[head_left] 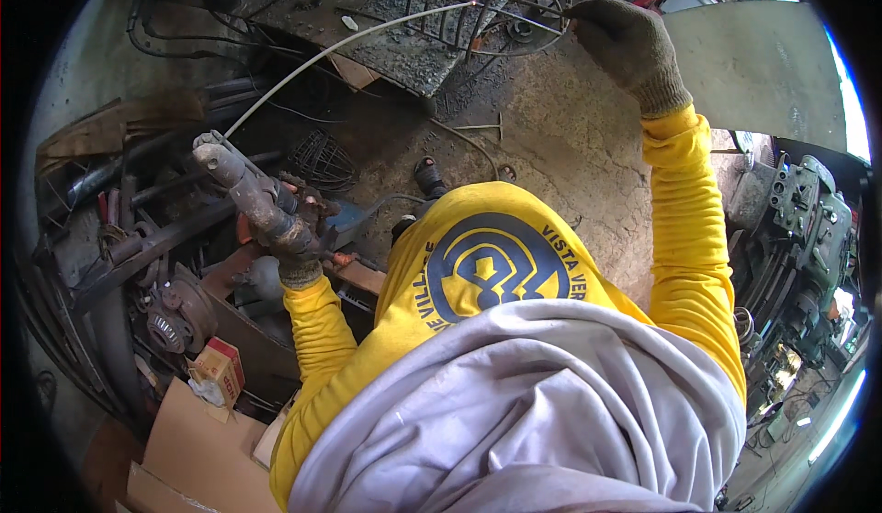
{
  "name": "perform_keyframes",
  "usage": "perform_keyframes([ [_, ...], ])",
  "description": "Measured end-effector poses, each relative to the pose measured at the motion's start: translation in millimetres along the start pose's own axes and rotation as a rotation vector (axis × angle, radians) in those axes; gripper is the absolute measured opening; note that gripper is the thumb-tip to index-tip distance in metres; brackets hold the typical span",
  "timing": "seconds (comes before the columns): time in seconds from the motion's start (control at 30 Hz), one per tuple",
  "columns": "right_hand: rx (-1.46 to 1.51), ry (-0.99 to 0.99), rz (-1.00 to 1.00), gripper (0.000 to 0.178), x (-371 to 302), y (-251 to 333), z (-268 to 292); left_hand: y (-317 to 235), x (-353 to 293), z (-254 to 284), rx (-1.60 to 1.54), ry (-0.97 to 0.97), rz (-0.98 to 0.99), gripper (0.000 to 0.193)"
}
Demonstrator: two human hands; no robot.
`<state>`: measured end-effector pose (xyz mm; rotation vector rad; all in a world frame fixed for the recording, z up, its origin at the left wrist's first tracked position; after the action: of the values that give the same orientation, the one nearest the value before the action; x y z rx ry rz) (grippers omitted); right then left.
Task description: The person welds metal rods together to construct a cage structure and then uses an angle grinder to smooth the metal joints.
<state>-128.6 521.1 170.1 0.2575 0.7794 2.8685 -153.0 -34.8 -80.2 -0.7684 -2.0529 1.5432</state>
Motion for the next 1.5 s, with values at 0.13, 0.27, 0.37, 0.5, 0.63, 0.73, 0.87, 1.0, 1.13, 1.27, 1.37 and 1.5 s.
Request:
perform_keyframes([
  [0.13,-0.005,-0.030,0.034,0.021,-0.6,0.5,1.5,-38.5,35.8,-64.5,-0.696,-0.053,-0.124,0.040],
  [0.27,-0.012,-0.038,0.065,0.021,0.6,-1.7,0.3,-46.5,36.0,-73.7,-0.722,-0.143,-0.114,0.043],
  [0.37,-0.013,-0.041,0.065,0.020,1.0,-2.5,-0.5,-38.8,32.9,-72.6,-0.880,-0.195,-0.086,0.045],
  [0.5,-0.055,-0.101,0.201,0.017,-1.4,-7.5,0.0,-35.2,41.9,-72.0,-1.190,-0.244,0.001,0.050],
  [0.63,0.142,-0.048,-0.046,0.016,1.4,-8.2,-6.7,-69.6,59.0,-99.8,-0.932,-0.042,-0.091,0.069],
  [0.73,-0.021,-0.025,0.023,0.022,2.5,-7.1,-3.0,-56.6,54.7,-80.2,-0.913,-0.026,-0.005,0.058],
  [0.87,0.008,-0.021,0.009,0.024,1.6,-2.8,-2.3,-48.8,47.5,-76.5,-0.845,-0.113,-0.047,0.056],
  [1.0,0.007,-0.037,0.032,0.023,1.0,-3.1,-1.6,-41.8,39.3,-71.0,-0.643,-0.216,-0.129,0.054],
  [1.13,-0.017,-0.051,0.037,0.022,1.4,-5.1,-3.1,-40.6,28.3,-83.1,-0.369,-0.397,-0.250,0.052],
  [1.27,0.000,-0.045,0.043,0.021,0.5,-4.9,-1.7,-56.1,38.9,-107.7,-0.599,-0.290,-0.335,0.047],
  [1.37,-0.007,-0.057,0.062,0.022,2.0,-5.2,-4.1,-57.3,36.7,-106.9,-0.553,-0.234,-0.335,0.039],
  [1.5,-0.024,-0.049,0.031,0.022,1.4,-3.6,1.5,-71.4,55.1,-112.0,-0.947,-0.141,-0.136,0.048],
])
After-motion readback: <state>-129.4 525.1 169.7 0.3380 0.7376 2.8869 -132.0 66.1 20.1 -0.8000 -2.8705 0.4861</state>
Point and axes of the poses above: each hand's wrist, its own x-axis towards the middle knuckle, its own z-axis out of the back of the hand, y = z × x, the point moved 4 cm from there along x, towards the middle knuckle, and after that the axes turned 12 degrees about -z, right-handed, at the moved point
